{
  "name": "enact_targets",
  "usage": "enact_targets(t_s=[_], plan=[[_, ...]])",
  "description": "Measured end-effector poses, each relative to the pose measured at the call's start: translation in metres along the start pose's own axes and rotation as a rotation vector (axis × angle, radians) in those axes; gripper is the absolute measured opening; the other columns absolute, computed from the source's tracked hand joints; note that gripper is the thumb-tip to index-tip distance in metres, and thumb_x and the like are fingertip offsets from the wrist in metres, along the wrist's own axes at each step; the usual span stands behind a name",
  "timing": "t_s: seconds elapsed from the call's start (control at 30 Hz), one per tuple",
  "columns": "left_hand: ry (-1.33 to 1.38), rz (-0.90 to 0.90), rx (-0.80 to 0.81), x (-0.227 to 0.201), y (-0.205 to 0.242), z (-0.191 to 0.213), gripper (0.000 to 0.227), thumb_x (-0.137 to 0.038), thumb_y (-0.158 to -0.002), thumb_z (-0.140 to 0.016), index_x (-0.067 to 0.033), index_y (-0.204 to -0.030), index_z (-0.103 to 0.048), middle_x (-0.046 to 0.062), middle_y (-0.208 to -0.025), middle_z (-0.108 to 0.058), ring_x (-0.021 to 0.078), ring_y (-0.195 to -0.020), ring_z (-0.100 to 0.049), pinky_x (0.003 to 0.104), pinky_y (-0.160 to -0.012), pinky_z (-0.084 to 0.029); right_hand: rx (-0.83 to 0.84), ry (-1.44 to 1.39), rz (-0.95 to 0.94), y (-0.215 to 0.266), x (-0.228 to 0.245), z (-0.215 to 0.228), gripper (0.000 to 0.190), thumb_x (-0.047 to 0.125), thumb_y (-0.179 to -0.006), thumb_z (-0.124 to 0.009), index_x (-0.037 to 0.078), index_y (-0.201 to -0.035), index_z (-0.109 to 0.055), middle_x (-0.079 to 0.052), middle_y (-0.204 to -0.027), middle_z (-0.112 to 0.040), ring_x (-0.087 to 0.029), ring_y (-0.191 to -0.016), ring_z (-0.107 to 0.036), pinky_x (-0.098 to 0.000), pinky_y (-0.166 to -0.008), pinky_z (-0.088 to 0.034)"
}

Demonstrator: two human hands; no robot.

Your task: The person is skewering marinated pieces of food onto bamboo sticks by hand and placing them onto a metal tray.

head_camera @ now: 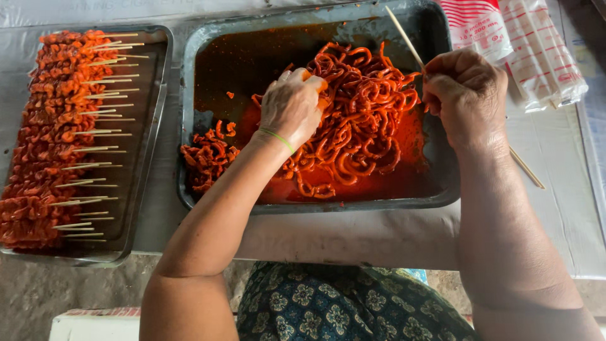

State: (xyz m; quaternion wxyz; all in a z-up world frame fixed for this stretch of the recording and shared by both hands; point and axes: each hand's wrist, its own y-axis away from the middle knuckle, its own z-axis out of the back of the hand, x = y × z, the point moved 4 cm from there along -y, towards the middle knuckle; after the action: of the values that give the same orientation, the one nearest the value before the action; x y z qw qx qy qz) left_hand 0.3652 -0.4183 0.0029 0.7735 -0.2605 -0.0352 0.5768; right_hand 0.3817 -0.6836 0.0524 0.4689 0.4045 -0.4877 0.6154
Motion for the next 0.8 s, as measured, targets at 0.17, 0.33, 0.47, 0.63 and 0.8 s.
enact_targets(t_s=[0.17,0.33,0.47,0.63,0.8], plan=[[0.006,0.096,0.031,0.009,-0.002,-0.007,0.010,-0.008,-0.080,-0.072,-0.0092,-0.090,-0.071,0.012,-0.093,-0.070,0.0350,-0.092,-0.069,0.049,-0.081,-0.055,0.018,-0.036,-0.033,0.002,0.002,-0.006,0.012,-0.006,-0.090,-0.061,-0.004,-0.100,-0.068,-0.005,-0.080,-0.065,-0.008,-0.061,-0.055,-0.0228,-0.054,-0.044],[0.843,0.365,-0.056,0.031,0.005,0.023,0.010,-0.006,-0.093,-0.069,-0.0014,-0.100,-0.074,0.011,-0.091,-0.072,0.0211,-0.082,-0.065,0.036,-0.073,-0.054,0.073,-0.102,-0.042,0.013,0.004,-0.014,0.013,-0.006,-0.093,-0.062,-0.005,-0.103,-0.070,-0.005,-0.081,-0.065,-0.009,-0.063,-0.053,-0.0230,-0.056,-0.042],[1.572,0.290,-0.199,0.028,0.015,0.047,0.013,-0.004,-0.096,-0.071,0.0024,-0.108,-0.073,0.005,-0.100,-0.075,0.0124,-0.093,-0.070,0.027,-0.088,-0.059,0.160,-0.299,-0.082,0.020,0.003,-0.023,0.015,-0.008,-0.091,-0.060,-0.006,-0.105,-0.067,-0.006,-0.083,-0.063,-0.011,-0.065,-0.055,-0.0247,-0.057,-0.042],[1.512,0.383,-0.266,0.025,0.024,0.061,0.017,-0.007,-0.099,-0.073,0.0043,-0.112,-0.075,0.008,-0.102,-0.074,0.0133,-0.092,-0.067,0.027,-0.084,-0.055,0.180,-0.223,-0.139,0.028,0.009,-0.032,0.018,-0.009,-0.088,-0.059,-0.006,-0.105,-0.066,-0.006,-0.079,-0.062,-0.011,-0.062,-0.053,-0.0246,-0.055,-0.040],[1.578,0.367,-0.240,0.028,0.022,0.060,0.017,-0.006,-0.097,-0.072,0.0038,-0.110,-0.073,0.009,-0.111,-0.076,0.0134,-0.101,-0.071,0.027,-0.093,-0.058,0.227,-0.127,-0.165,0.037,0.016,-0.040,0.015,-0.007,-0.091,-0.059,-0.005,-0.104,-0.066,-0.005,-0.076,-0.062,-0.010,-0.062,-0.052,-0.0240,-0.055,-0.041]])
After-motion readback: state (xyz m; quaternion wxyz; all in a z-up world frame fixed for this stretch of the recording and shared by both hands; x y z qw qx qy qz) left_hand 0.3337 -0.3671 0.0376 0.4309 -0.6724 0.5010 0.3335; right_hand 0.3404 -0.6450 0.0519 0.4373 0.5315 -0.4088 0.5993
